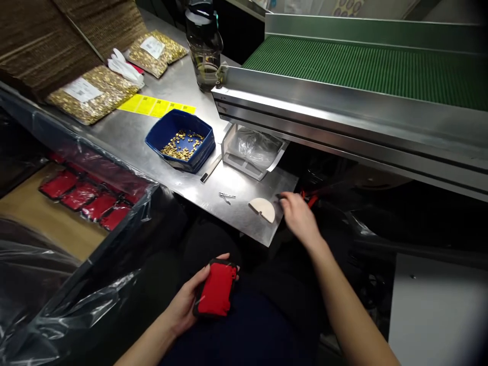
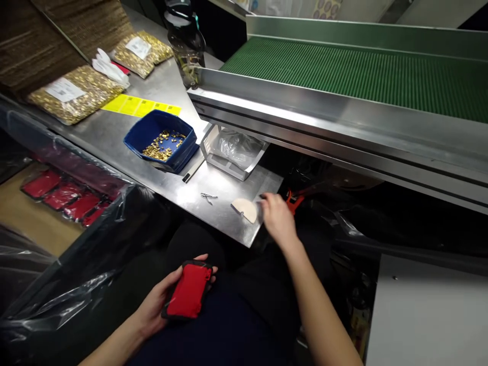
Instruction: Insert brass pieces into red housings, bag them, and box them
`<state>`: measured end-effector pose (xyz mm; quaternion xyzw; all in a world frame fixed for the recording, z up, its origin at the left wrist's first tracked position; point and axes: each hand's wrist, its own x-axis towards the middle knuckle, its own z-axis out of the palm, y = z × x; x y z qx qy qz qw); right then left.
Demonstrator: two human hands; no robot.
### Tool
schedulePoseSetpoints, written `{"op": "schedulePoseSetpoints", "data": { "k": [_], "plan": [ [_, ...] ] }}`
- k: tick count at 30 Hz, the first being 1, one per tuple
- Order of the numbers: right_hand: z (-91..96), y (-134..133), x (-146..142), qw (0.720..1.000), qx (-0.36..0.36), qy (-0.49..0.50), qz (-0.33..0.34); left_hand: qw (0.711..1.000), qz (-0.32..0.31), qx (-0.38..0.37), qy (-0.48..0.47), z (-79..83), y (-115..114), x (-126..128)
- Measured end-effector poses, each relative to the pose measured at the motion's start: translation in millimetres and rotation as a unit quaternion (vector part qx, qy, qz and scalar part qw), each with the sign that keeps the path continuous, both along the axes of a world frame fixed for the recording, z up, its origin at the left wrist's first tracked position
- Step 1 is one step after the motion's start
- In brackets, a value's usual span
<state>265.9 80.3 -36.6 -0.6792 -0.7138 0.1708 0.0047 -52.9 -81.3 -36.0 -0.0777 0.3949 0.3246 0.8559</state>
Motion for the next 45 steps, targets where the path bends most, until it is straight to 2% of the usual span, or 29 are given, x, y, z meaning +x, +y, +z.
{"op": "schedulePoseSetpoints", "data": {
  "k": [3, 6, 10, 13, 16, 20, 22, 25, 28, 30, 32, 34, 38, 41, 43, 45],
  "plan": [
    [-9.7, 7.9, 58.1, 0.995, -0.002, -0.097, -0.014, 0.998, 0.058, -0.014, -0.016, -1.2, 2.0, 0.9],
    [-30.7, 13.8, 99.5, 0.985, -0.028, -0.162, 0.054, 0.997, 0.074, -0.018, -0.021, -2.2, 6.5, 5.2],
    [-59.2, 27.3, 113.4, 0.964, -0.033, -0.205, 0.166, 0.997, 0.075, -0.014, -0.015, -0.1, 13.4, 14.4],
    [-60.8, 32.3, 112.1, 0.948, -0.019, -0.222, 0.226, 0.997, 0.076, -0.002, -0.009, 3.3, 14.0, 19.6],
    [-42.3, 23.0, 111.9, 0.934, -0.003, -0.226, 0.277, 0.996, 0.082, 0.026, 0.023, 4.4, 9.9, 22.1],
    [3.6, -9.8, 95.7, 0.915, -0.01, -0.195, 0.353, 0.99, 0.064, 0.077, 0.103, 2.9, 5.6, 27.2],
    [28.6, -31.0, 71.6, 0.905, -0.049, -0.156, 0.394, 0.984, 0.039, 0.106, 0.139, 2.3, 6.3, 32.3],
    [54.5, -59.0, 22.1, 0.895, -0.163, -0.126, 0.397, 0.97, -0.009, 0.162, 0.183, 0.2, 9.7, 41.1],
    [59.4, -75.5, -16.1, 0.886, -0.21, -0.111, 0.399, 0.952, -0.058, 0.211, 0.214, -4.6, 12.1, 45.2],
    [55.6, -80.7, -24.3, 0.889, -0.209, -0.105, 0.394, 0.948, -0.073, 0.219, 0.218, -7.9, 12.3, 43.2],
    [52.4, -81.7, -19.3, 0.893, -0.209, -0.111, 0.382, 0.947, -0.087, 0.217, 0.222, -9.2, 12.1, 38.6],
    [54.1, -78.6, -6.5, 0.897, -0.211, -0.122, 0.37, 0.926, -0.12, 0.247, 0.259, -7.5, 13.1, 34.7],
    [73.4, -62.5, 16.7, 0.899, -0.211, -0.144, 0.355, 0.821, -0.219, 0.413, 0.328, 3.2, 24.3, 40.0],
    [87.1, -51.0, 18.4, 0.898, -0.194, -0.146, 0.367, 0.771, -0.305, 0.477, 0.292, 14.2, 39.7, 49.4],
    [89.1, -47.2, 17.1, 0.895, -0.181, -0.116, 0.39, 0.76, -0.342, 0.488, 0.261, 21.5, 48.6, 48.7],
    [84.8, -45.1, 21.9, 0.899, -0.149, -0.073, 0.405, 0.778, -0.339, 0.472, 0.237, 27.3, 52.5, 40.0]
  ]
}}
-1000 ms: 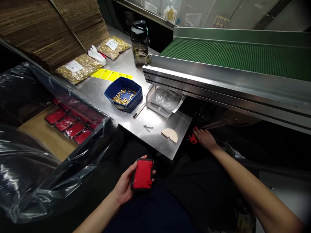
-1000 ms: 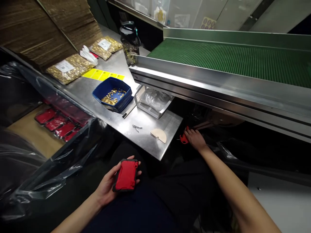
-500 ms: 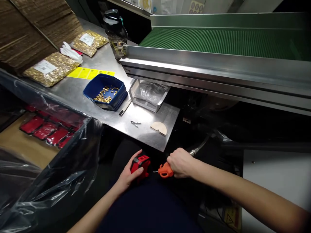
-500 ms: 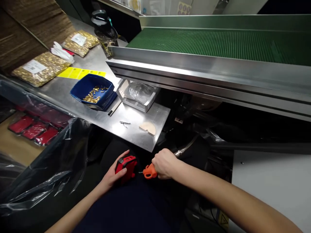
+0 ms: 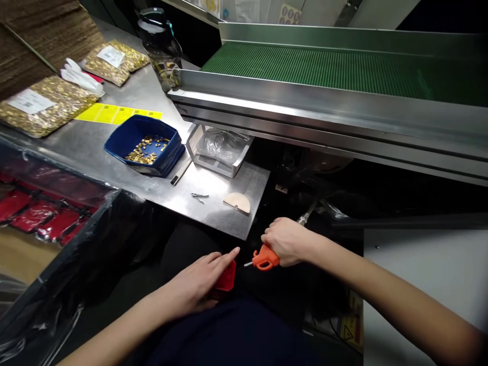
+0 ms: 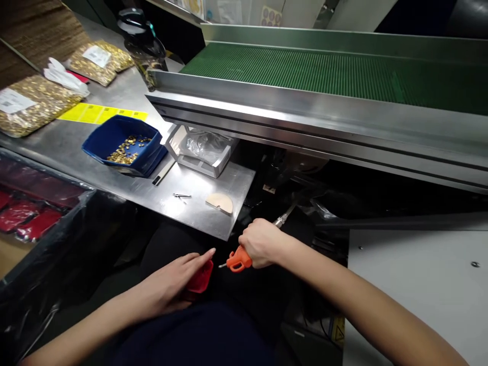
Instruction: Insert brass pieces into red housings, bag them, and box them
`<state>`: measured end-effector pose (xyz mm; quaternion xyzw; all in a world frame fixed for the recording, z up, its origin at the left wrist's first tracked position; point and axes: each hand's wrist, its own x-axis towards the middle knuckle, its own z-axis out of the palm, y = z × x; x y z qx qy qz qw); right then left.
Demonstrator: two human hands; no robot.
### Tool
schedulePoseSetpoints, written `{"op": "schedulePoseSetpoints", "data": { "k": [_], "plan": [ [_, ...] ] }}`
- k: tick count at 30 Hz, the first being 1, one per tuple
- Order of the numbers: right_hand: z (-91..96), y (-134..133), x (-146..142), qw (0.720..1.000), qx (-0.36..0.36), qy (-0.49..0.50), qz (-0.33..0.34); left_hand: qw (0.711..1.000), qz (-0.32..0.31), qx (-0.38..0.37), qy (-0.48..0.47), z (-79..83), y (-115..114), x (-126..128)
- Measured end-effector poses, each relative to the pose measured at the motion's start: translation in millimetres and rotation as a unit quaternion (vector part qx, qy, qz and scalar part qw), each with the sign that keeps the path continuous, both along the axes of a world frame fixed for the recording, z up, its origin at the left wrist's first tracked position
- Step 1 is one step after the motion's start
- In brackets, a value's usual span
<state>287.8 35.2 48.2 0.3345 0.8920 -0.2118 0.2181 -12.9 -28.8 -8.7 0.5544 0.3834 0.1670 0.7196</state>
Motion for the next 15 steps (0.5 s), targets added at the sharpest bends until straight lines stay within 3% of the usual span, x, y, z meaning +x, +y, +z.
{"op": "schedulePoseSetpoints", "data": {
  "k": [3, 5, 7, 10, 15],
  "plan": [
    [-17.2, 6.8, 24.0, 0.994, 0.089, 0.048, -0.029, 0.985, 0.13, -0.111, -0.027, 2.9, -5.2, -18.0],
    [-36.0, 17.0, 45.8, 0.987, 0.147, 0.003, -0.058, 0.944, 0.234, -0.223, -0.067, 0.7, -13.2, -24.3],
    [-60.1, 32.2, 65.1, 0.981, 0.167, -0.061, -0.076, 0.893, 0.299, -0.318, -0.111, -3.3, -21.1, -23.2],
    [-99.9, 60.6, 82.4, 0.976, 0.165, -0.109, -0.095, 0.859, 0.334, -0.366, -0.126, -8.4, -28.6, -14.8],
    [-145.9, 94.5, 89.3, 0.962, 0.172, -0.164, -0.134, 0.866, 0.334, -0.351, -0.121, -9.3, -31.1, -13.8]
  ]
}}
